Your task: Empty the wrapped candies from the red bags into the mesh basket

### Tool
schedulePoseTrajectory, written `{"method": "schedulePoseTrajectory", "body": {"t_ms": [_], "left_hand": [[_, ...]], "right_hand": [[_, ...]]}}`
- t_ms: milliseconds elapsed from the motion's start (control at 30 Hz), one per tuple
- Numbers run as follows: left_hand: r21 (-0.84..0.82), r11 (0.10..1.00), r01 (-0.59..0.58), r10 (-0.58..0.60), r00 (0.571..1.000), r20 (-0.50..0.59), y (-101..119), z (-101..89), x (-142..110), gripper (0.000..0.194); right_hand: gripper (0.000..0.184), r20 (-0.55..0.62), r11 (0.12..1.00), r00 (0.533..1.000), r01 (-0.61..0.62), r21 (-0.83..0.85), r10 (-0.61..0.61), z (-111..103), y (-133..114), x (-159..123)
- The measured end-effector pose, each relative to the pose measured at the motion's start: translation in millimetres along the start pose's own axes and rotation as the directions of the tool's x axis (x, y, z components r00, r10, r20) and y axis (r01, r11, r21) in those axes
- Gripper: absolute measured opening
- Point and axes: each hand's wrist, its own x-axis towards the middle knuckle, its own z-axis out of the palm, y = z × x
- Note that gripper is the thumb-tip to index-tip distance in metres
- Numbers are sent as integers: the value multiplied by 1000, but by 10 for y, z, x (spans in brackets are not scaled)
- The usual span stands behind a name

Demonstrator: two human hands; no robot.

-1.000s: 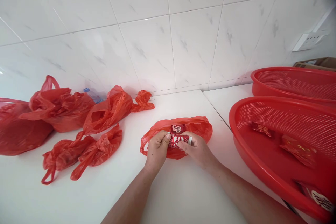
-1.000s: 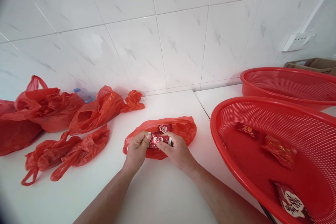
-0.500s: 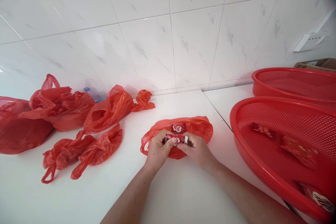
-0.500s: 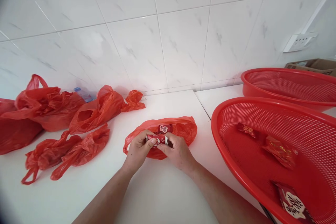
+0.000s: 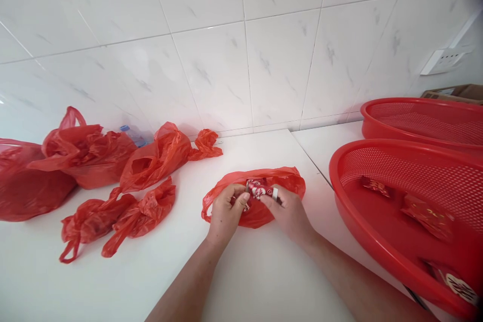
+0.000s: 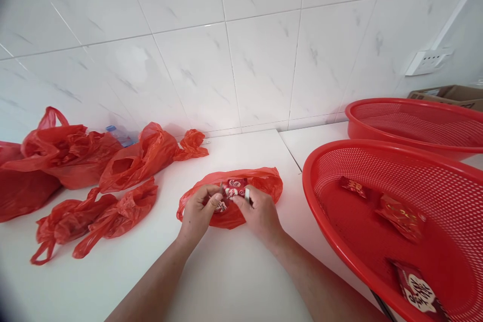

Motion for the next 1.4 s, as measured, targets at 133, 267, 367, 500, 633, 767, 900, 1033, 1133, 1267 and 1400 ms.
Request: {"method": "schedulePoseTrajectory", "body": {"t_ms": [133, 267, 367, 500, 633, 767, 900, 1033, 1133, 1267, 1400], "left_hand": [[164, 986, -11, 46, 977, -206, -48, -92, 44, 17], [302, 951, -65, 149, 953, -265, -61, -181, 81, 14], [336, 938, -88, 182, 949, -257, -76, -203, 94, 13], [366, 927, -81, 180, 952, -247, -122, -214, 113, 13], [463, 884, -54, 185, 952, -242, -166, -251, 148, 14], [567, 824, 1, 135, 971, -197, -214, -314, 167, 34], [576, 809, 119, -61, 991, -120, -302, -425, 168, 62], [445, 847, 290, -300, 953, -50, -398, -560, 200, 64], [99, 913, 397, -401, 915, 33, -401, -588, 236, 52], [-582, 754, 304, -308, 947, 95, -295, -522, 251, 42], [-871, 484, 87, -189, 982, -7, -231, -504, 251, 42]], "right_hand": [[24, -202, 996, 979, -47, -77, 31, -92, 76, 78], [22, -153, 988, 988, -12, -154, -12, -102, 120, 112], [20, -64, 982, 998, -27, -187, 15, -63, 141, 115], [32, -79, 959, 993, -109, -262, 92, -56, 155, 131], [22, -201, 946, 978, -17, -323, -51, -124, 154, 163], [28, -302, 883, 933, 36, -467, -198, -182, 229, 222], [48, -346, 837, 931, -92, -539, -120, -199, 361, 277], [57, -304, 854, 949, -227, -468, 86, -236, 418, 303], [56, -280, 847, 921, -366, -384, 271, -269, 411, 319], [36, -229, 925, 909, -373, -70, 349, -279, 387, 337], [21, -256, 906, 908, -231, 356, 332, -298, 334, 348]]}}
